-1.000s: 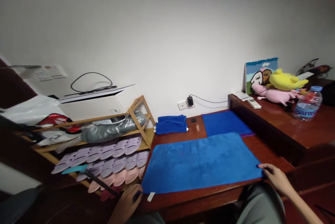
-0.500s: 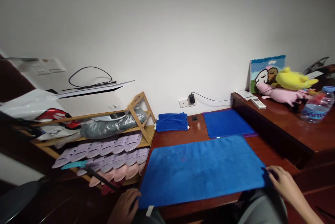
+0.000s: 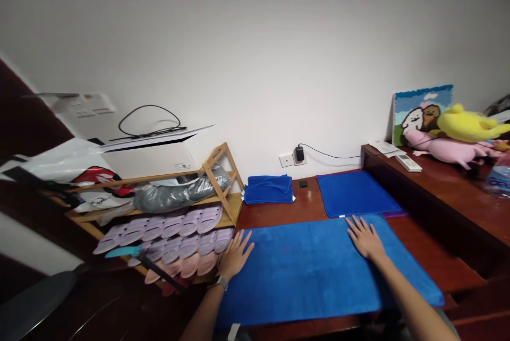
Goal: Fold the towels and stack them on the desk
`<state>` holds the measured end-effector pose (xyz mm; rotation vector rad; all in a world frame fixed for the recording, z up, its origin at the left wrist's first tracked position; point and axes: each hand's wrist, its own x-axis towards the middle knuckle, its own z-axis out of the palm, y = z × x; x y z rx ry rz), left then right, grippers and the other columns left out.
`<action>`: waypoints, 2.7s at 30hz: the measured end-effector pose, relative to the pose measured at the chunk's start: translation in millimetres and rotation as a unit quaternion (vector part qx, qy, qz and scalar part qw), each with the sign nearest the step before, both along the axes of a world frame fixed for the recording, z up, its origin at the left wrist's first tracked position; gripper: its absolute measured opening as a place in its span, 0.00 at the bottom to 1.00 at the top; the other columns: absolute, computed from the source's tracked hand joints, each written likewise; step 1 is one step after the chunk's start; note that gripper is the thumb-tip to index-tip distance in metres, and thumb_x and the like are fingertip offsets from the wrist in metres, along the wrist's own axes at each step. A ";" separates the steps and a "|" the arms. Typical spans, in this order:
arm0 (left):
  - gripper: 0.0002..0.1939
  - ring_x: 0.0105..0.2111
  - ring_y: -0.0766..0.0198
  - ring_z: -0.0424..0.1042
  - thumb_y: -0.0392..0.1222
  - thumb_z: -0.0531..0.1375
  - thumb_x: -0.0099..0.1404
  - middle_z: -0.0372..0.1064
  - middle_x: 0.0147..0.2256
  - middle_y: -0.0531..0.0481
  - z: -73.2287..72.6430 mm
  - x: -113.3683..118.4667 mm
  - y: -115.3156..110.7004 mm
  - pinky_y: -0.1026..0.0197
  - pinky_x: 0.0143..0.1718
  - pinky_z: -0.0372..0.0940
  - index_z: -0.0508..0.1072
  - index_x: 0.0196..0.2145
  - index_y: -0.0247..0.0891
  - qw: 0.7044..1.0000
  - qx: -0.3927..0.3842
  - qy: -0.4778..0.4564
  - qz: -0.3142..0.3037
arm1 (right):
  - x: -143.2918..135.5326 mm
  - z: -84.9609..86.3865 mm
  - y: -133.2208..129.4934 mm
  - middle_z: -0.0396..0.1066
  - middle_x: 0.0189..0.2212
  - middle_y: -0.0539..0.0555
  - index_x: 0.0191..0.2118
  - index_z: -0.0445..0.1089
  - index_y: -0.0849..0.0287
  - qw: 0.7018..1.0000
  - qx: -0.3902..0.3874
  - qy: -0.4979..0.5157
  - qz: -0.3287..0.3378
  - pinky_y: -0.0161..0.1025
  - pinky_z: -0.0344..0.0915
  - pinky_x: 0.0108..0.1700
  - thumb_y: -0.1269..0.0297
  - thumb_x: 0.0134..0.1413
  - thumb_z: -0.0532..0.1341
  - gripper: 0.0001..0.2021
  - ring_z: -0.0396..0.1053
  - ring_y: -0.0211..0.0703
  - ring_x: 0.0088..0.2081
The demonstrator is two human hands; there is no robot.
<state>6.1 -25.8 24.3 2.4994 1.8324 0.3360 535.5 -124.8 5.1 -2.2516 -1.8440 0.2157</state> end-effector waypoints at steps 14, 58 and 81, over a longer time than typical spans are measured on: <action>0.28 0.71 0.51 0.52 0.53 0.47 0.78 0.53 0.72 0.43 -0.5 30.5 2.4 0.44 0.71 0.49 0.61 0.70 0.46 0.997 0.057 0.042 -0.030 | -100.3 16.0 25.1 0.48 0.74 0.53 0.75 0.48 0.58 0.994 0.035 -0.048 0.095 0.54 0.39 0.74 0.44 0.69 0.39 0.37 0.41 0.52 0.75; 0.29 0.72 0.51 0.51 0.58 0.47 0.77 0.51 0.72 0.46 -16.5 30.4 -8.8 0.40 0.70 0.50 0.57 0.71 0.50 1.000 0.008 0.026 -0.015 | -116.0 -5.5 14.3 0.48 0.74 0.55 0.75 0.49 0.56 0.995 -0.005 0.008 0.100 0.56 0.38 0.74 0.45 0.70 0.40 0.35 0.42 0.49 0.75; 0.28 0.71 0.52 0.52 0.55 0.47 0.78 0.52 0.72 0.47 -8.8 86.5 -104.1 0.40 0.70 0.52 0.54 0.72 0.52 0.994 0.026 -0.015 -0.104 | -130.1 -15.1 -36.1 0.51 0.73 0.54 0.74 0.53 0.58 0.992 0.026 -0.012 0.119 0.56 0.42 0.73 0.47 0.69 0.40 0.35 0.46 0.51 0.74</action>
